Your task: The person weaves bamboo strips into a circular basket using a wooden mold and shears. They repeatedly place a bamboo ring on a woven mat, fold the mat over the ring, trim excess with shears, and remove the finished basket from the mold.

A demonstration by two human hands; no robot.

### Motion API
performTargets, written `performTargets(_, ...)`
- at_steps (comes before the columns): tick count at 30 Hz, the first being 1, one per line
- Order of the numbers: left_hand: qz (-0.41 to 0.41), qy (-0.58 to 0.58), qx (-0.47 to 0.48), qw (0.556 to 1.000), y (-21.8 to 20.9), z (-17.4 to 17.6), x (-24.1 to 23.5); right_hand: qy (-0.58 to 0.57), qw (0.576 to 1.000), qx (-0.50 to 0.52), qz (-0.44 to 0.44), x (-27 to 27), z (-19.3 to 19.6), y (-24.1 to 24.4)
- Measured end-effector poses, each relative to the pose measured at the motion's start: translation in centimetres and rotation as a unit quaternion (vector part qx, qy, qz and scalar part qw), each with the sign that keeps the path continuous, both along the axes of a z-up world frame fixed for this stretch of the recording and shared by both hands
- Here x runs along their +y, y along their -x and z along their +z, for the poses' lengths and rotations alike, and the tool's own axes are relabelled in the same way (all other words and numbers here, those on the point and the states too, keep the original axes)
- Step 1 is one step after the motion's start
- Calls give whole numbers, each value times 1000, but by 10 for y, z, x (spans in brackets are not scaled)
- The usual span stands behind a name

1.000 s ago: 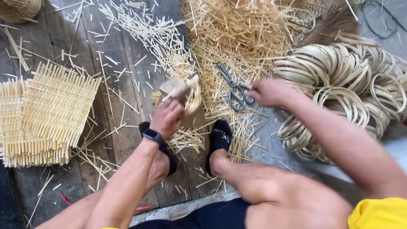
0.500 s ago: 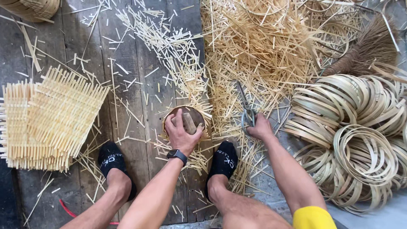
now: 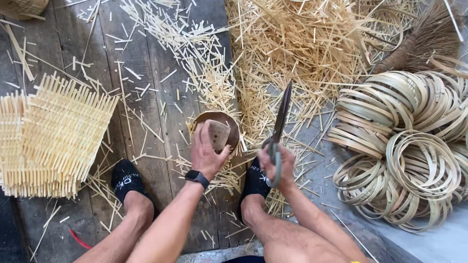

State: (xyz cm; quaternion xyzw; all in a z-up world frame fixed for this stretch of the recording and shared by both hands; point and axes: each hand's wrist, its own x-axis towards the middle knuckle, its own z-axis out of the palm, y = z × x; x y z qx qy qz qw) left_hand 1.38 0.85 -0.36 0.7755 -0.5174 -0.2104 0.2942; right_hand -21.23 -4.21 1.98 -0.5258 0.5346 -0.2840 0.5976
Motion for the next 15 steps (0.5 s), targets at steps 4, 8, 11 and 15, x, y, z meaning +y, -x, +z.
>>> performTargets(4,7,-28,11,1000,9,-6,9,-180,966,149,112,-1,-4,-23)
performTargets(8,-11,-47,18,999,-1,-5,12,-160,938,243,186,-18,-7,-4)
performTargets(11,-12,-39,16,999,-2,-2,11,-110,922,323,182,-28,-6,18)
performTargets(15,50,-80,61,994,11,-3,7,181,818,466,284,-43,-24,27)
